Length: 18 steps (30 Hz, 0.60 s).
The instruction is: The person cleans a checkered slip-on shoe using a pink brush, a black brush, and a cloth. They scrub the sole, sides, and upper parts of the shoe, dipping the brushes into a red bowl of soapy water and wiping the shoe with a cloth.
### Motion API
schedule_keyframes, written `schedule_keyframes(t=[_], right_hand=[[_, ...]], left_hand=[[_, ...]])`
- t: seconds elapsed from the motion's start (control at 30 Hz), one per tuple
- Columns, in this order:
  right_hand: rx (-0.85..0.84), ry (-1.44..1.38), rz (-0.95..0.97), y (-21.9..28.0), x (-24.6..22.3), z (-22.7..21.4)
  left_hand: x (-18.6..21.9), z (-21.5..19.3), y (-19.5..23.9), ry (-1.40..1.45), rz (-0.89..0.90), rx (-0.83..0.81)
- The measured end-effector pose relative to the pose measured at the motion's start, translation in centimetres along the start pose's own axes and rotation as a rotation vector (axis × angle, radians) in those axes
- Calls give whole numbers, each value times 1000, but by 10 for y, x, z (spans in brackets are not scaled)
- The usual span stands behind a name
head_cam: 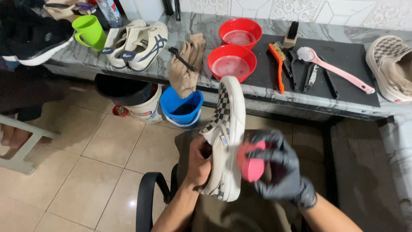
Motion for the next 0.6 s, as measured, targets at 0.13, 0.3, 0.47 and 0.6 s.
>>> schedule_keyframes(t=[0.13, 0.3, 0.47, 0.6], right_hand=[[247, 102, 90, -6, 14, -12], [-63, -18, 76, 1, -10, 4], [164, 364, 246, 9, 81, -119], [268, 733, 414, -26, 143, -228]], left_hand=[[-5, -1, 7, -71, -69, 32], [-12, -28, 2, 4, -80, 105], [14, -26, 0, -328, -3, 23], [21, -29, -8, -503, 31, -4]])
Point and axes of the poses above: each hand's wrist, its own y-axis away from the middle knuckle, its own z-axis out of the palm, x = y × z, the point moved 5 cm from there along -y, towards the middle knuckle, and after that the axes turned 2 degrees about -y, right-handed, at the moved point
